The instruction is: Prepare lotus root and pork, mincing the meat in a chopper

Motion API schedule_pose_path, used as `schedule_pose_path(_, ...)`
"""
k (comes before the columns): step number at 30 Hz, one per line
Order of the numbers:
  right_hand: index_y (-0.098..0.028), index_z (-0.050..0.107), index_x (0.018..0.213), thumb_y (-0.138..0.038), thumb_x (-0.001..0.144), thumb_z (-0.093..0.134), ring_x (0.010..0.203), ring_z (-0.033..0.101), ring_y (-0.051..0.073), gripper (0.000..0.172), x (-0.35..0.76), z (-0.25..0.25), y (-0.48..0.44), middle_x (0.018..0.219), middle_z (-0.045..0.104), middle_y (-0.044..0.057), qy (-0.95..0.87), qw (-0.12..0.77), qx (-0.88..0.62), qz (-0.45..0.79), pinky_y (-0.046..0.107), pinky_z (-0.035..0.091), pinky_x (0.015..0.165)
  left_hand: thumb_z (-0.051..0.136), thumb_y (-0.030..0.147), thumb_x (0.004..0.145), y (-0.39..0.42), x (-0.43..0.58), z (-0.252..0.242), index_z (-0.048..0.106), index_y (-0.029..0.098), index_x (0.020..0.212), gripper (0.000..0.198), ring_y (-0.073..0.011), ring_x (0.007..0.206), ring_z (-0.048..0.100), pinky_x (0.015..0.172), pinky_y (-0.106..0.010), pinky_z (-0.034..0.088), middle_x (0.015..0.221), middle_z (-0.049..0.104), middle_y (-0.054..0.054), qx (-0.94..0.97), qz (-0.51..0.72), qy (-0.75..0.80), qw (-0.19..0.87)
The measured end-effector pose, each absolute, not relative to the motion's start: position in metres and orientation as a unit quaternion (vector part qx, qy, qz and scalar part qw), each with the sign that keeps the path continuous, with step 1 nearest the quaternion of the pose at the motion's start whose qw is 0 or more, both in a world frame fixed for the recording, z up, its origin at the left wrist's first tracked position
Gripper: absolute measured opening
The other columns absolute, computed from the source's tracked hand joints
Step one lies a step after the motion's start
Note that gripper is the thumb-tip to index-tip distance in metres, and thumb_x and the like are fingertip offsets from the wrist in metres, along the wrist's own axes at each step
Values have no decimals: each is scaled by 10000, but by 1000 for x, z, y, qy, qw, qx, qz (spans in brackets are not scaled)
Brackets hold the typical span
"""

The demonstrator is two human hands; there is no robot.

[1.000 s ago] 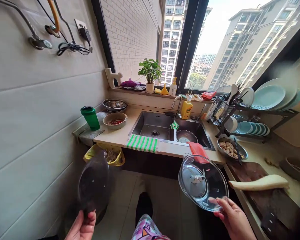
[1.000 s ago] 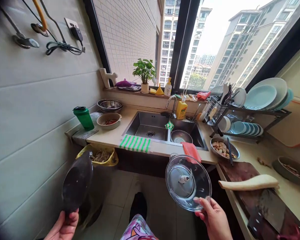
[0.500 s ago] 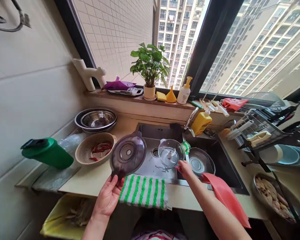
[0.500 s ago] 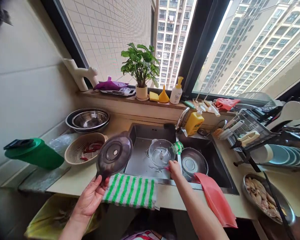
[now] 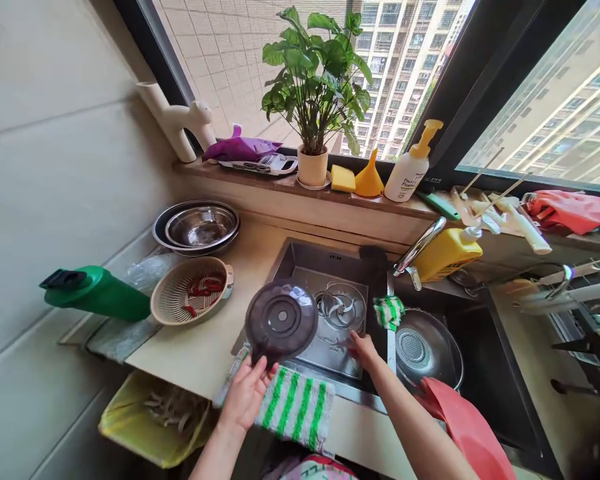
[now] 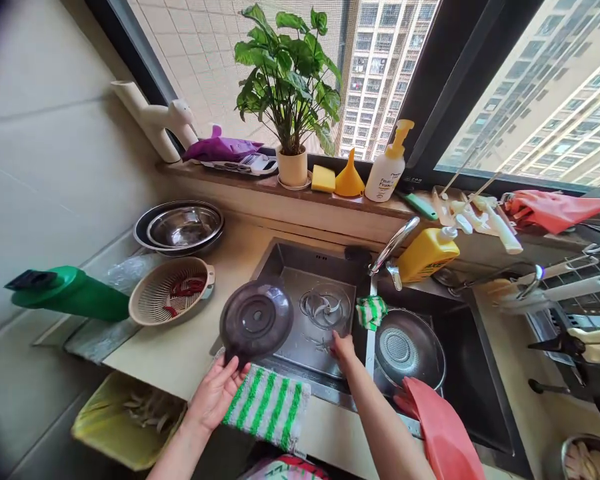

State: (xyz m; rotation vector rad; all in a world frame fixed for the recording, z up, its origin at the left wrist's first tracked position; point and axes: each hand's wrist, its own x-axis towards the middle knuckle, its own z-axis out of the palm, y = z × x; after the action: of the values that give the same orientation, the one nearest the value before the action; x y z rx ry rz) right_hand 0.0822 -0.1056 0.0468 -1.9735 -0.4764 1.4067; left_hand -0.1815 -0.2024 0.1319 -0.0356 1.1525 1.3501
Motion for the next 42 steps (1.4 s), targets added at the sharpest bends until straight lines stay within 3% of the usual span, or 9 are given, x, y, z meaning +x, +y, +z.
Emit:
schedule_pose_path(2,-157,618,974,-295,756,660,779,630,201,262,116,66,-101,879,653,50,-240,339,-753,510,309,503,678,659,8,710,-185,-158,127,626,157,908,250,-133,714,664,660,-242,570,933,698,-53,-7,585,494,643)
schedule_pose_path(5,-208,593,1105,-343,784,599,1092,538,237,349,181,108,-74,1154,604,69,-368,382,-756,383,337,434,908,640,20,742,-158,-122,119,620,151,928,229,-132,736,659,652,-246,566,954,692,-58,6,561,489,668)
schedule_pose_path(9,-75,436,1310,-341,872,467,1198,461,317,514,244,145,-21,1289,493,225,-603,193,-772,55,419,392,944,597,55,796,-120,-77,110,606,140,896,132,-120,644,644,573,-234,542,860,697,-58,20,510,492,705)
schedule_pose_path(12,-142,374,1371,-320,917,419,1037,591,256,490,253,144,5,1162,605,173,-635,67,-767,58,330,453,810,587,85,816,-89,-54,106,590,134,827,50,-119,568,629,536,-236,526,739,683,-42,33,473,502,723)
schedule_pose_path(16,-156,389,1361,-308,937,377,894,647,239,451,244,130,14,1021,673,144,-630,33,-773,63,304,457,704,629,111,796,-52,-35,98,577,133,804,57,-116,549,621,544,-241,523,699,671,-32,47,460,472,750)
schedule_pose_path(23,-107,268,1417,-293,939,343,931,642,247,519,241,130,20,1047,670,157,-623,-4,-781,50,312,458,720,641,137,794,-24,-4,82,552,159,830,99,-122,593,628,616,-288,540,762,679,-16,35,450,431,782)
schedule_pose_path(36,-163,374,1371,-279,915,380,860,671,269,470,252,154,38,961,702,151,-640,-64,-763,69,354,477,707,641,151,792,-23,1,71,551,168,856,111,-123,565,604,599,-282,505,732,665,-5,29,445,411,795)
schedule_pose_path(39,-121,373,1379,-251,920,348,1024,616,294,478,237,163,32,1130,646,192,-636,-56,-768,54,390,465,803,650,153,784,-23,-1,71,552,164,841,114,-131,594,613,622,-296,511,753,668,-16,28,454,408,791)
schedule_pose_path(42,-100,332,1410,-228,925,303,1327,346,313,502,193,163,11,1432,390,197,-685,18,-728,-8,462,324,1018,665,162,770,-23,-2,74,552,164,827,126,-136,631,627,655,-312,522,785,674,-22,29,466,403,787)
